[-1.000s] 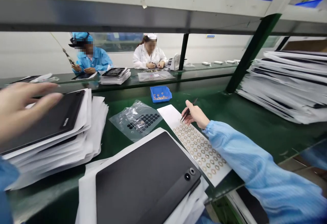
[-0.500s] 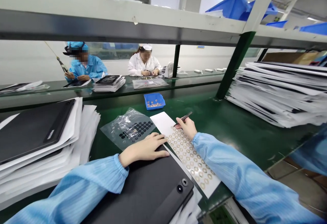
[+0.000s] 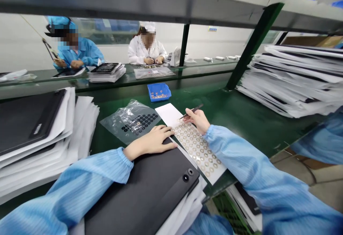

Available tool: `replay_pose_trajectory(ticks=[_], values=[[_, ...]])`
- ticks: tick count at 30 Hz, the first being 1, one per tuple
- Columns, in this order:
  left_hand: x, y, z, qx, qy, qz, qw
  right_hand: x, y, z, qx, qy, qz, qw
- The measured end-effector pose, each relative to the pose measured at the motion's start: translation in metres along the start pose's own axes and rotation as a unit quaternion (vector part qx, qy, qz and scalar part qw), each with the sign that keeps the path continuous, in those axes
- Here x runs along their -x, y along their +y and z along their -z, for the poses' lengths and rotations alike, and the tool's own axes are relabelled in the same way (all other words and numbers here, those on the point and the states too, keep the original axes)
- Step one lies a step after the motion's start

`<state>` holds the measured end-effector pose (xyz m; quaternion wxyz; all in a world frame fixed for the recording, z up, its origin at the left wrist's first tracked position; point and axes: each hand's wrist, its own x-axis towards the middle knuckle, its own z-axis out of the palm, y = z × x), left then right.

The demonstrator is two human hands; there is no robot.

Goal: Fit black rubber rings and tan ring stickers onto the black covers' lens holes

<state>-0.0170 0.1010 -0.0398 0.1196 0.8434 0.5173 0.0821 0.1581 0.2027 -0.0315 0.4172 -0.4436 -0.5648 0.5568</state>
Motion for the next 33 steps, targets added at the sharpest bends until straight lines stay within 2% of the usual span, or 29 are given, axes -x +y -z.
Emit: replay_pose_trajectory(ticks=[3, 5, 6, 8, 11, 14, 17, 24, 33], values=[[-0.001, 0.001, -0.003, 0.010, 0.010, -0.008, 1.000, 0.048, -0.008, 0.009, -0.029, -0.048, -0.010, 0.998], [0.001, 0.007, -0.004, 0.017, 0.021, -0.017, 0.999, 0.084, -0.003, 0.015, -0.065, -0.089, -0.010, 0.994], [0.004, 0.012, -0.005, 0.019, 0.025, -0.023, 0.999, 0.101, 0.002, 0.016, -0.081, -0.090, -0.018, 0.992], [0.015, 0.026, -0.005, 0.028, 0.031, -0.040, 0.998, 0.129, 0.015, 0.015, -0.119, -0.059, -0.038, 0.990], [0.041, 0.047, -0.004, 0.068, 0.025, -0.086, 0.994, 0.151, 0.035, 0.009, -0.176, 0.026, -0.034, 0.983], [0.064, 0.058, -0.005, 0.088, 0.023, -0.114, 0.989, 0.156, 0.046, 0.004, -0.194, 0.077, -0.010, 0.978], [0.073, 0.060, -0.007, 0.057, 0.027, -0.130, 0.990, 0.156, 0.049, 0.002, -0.178, 0.091, 0.003, 0.980], [0.066, 0.062, -0.011, -0.002, 0.029, -0.159, 0.987, 0.159, 0.050, 0.003, -0.143, 0.095, 0.011, 0.985], [0.065, 0.064, -0.010, -0.026, 0.048, -0.178, 0.982, 0.159, 0.049, 0.002, -0.152, 0.101, 0.034, 0.983]])
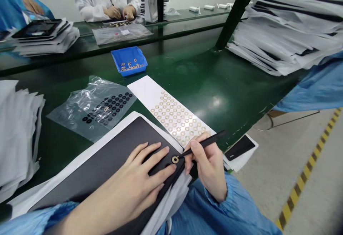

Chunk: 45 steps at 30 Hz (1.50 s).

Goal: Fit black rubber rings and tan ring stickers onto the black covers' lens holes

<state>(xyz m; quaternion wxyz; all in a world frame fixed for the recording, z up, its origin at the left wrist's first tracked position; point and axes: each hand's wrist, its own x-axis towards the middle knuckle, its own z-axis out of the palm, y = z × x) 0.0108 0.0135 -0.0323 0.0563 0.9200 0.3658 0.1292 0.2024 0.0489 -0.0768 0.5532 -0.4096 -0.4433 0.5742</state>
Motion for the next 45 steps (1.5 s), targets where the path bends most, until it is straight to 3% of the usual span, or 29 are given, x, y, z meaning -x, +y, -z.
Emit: replay_pose_trajectory(ticks=[13, 22, 28, 31, 38, 45], values=[[-0.001, 0.000, -0.001, -0.012, -0.007, -0.006, 1.000, 0.002, 0.002, 0.002, 0.012, -0.004, 0.018, 1.000], [0.003, 0.002, -0.002, -0.008, -0.010, 0.008, 1.000, 0.002, -0.001, 0.002, 0.052, -0.014, 0.065, 0.996], [0.005, 0.002, -0.005, -0.014, -0.021, 0.015, 1.000, 0.007, 0.002, 0.003, 0.148, -0.015, 0.240, 0.959], [0.003, 0.003, -0.004, -0.018, -0.013, 0.029, 0.999, 0.010, 0.007, 0.003, 0.152, -0.011, 0.286, 0.946], [-0.009, 0.007, -0.001, -0.049, 0.024, 0.020, 0.998, 0.011, 0.011, 0.002, 0.074, 0.007, 0.265, 0.961], [-0.013, 0.012, -0.007, -0.110, 0.047, 0.030, 0.992, 0.011, 0.013, 0.002, 0.069, 0.008, 0.254, 0.965]])
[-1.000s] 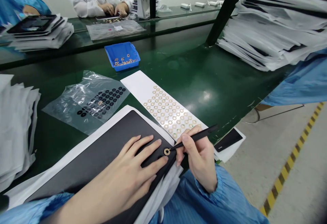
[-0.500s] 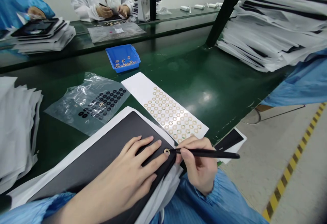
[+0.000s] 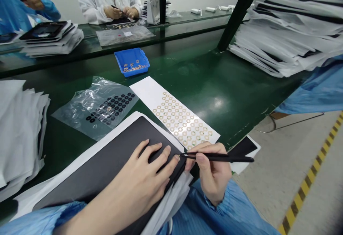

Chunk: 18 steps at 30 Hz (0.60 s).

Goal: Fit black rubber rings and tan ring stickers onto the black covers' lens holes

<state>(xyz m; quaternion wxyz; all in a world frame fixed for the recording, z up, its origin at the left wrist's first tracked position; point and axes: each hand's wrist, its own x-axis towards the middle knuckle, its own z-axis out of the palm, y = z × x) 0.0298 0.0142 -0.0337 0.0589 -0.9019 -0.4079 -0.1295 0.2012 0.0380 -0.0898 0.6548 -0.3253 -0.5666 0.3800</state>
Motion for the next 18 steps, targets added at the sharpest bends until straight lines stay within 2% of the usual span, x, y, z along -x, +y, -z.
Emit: replay_pose_trajectory(ticks=[3, 10, 18], values=[[0.001, -0.001, 0.001, 0.001, -0.009, -0.008, 1.000, -0.001, -0.001, 0.000, 0.009, -0.002, -0.002, 1.000], [0.004, -0.002, -0.004, 0.001, 0.020, -0.003, 1.000, -0.005, -0.005, 0.000, 0.030, -0.011, 0.005, 0.999], [0.012, -0.005, -0.005, 0.017, 0.010, -0.012, 1.000, -0.003, -0.003, 0.001, 0.005, -0.017, 0.009, 1.000]])
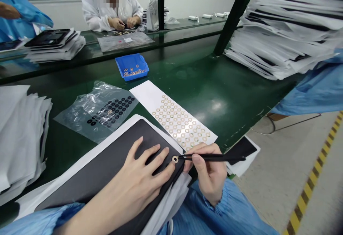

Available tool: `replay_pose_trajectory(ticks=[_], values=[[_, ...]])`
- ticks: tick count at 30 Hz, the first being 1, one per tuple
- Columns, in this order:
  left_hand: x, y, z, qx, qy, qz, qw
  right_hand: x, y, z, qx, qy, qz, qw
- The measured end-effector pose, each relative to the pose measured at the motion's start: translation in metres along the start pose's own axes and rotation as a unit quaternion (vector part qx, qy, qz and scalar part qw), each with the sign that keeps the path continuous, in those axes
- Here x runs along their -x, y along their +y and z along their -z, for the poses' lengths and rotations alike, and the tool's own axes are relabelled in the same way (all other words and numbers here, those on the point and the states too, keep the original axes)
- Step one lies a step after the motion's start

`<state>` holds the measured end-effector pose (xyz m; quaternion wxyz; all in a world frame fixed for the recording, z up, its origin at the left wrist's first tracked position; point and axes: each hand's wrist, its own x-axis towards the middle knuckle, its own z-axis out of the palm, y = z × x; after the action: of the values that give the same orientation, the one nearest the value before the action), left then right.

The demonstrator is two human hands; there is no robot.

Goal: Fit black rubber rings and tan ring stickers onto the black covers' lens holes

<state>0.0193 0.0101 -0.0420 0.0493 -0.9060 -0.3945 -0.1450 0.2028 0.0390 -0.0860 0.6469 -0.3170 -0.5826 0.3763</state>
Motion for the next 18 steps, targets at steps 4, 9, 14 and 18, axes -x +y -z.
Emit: replay_pose_trajectory(ticks=[4, 9, 14, 18], values=[[-0.001, 0.000, 0.001, -0.009, 0.009, 0.004, 1.000, 0.000, 0.000, 0.000, 0.016, -0.003, 0.016, 1.000], [-0.003, 0.000, 0.001, -0.010, 0.026, 0.003, 1.000, 0.004, 0.004, 0.000, 0.030, -0.012, 0.046, 0.998], [-0.002, -0.001, 0.001, 0.009, 0.025, 0.015, 1.000, 0.014, -0.006, -0.004, -0.010, -0.017, 0.043, 0.999], [-0.001, -0.002, 0.002, 0.015, 0.009, 0.012, 1.000, -0.013, -0.027, 0.001, 0.008, -0.039, 0.077, 0.996]])
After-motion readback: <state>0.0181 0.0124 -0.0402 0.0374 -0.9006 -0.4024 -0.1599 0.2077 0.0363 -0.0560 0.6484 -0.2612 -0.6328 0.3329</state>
